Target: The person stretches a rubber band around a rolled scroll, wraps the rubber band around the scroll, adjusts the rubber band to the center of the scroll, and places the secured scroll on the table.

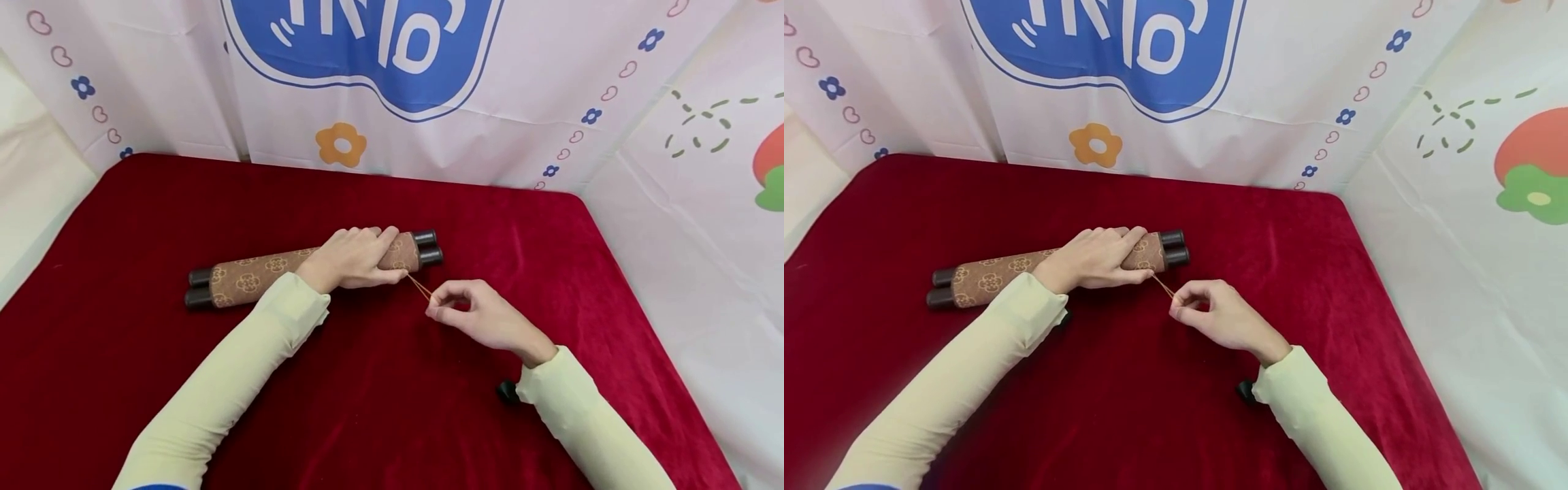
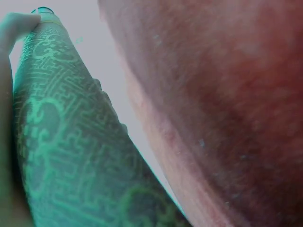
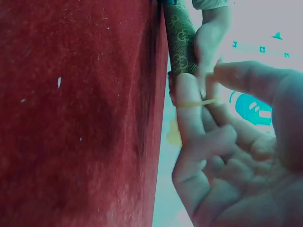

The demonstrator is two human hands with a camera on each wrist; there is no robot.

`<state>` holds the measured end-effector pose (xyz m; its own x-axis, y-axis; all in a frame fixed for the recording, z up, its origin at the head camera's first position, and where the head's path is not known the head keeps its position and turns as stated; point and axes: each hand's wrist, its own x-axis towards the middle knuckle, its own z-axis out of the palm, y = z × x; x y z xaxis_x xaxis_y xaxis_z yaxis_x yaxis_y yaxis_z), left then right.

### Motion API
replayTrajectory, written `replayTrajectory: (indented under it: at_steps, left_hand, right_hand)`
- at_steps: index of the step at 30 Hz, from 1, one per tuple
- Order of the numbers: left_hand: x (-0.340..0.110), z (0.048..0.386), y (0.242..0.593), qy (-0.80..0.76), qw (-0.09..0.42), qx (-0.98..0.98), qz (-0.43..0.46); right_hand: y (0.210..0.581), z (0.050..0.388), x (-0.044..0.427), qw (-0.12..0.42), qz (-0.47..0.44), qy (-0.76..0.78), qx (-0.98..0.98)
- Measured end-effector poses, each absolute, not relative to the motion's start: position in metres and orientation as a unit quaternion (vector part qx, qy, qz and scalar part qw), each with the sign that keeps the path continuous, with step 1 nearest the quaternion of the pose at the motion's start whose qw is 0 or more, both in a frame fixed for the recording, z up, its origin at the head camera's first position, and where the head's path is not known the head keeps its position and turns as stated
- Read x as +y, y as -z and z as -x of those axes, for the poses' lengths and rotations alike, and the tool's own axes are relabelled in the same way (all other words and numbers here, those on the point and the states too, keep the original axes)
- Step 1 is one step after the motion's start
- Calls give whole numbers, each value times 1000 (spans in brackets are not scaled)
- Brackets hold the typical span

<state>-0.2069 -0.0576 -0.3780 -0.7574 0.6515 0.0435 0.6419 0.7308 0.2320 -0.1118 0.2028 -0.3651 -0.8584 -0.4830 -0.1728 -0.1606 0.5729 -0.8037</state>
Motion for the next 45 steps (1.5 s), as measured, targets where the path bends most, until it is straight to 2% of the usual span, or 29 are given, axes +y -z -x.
replayTrajectory:
  at_steps: [4, 12, 18, 23, 27, 30, 36, 45]
  left_hand:
    - [-60, 210, 369, -139, 25, 934, -328]
    - [-64, 213, 357, -173, 49, 933, -313]
    - [-63, 210, 354, -193, 99, 924, -315]
    - [-64, 208, 352, -212, 119, 918, -314]
    - [-65, 206, 350, -224, 134, 914, -310]
    - [-66, 205, 349, -228, 138, 912, -312]
    - [-65, 201, 349, -240, 144, 904, -323]
    - [-64, 192, 346, -249, 159, 887, -355]
  right_hand:
    - [363, 111, 215, 180, 167, 452, 858]
    - [370, 119, 231, 140, 185, 449, 863]
    - [379, 134, 233, 34, 194, 417, 887]
    - [378, 141, 228, -57, 197, 390, 898]
    - [374, 146, 220, -109, 192, 357, 908]
    - [370, 152, 216, -128, 182, 345, 912]
    - [365, 165, 211, -102, 171, 371, 907]
    - [357, 190, 205, 7, 205, 468, 859]
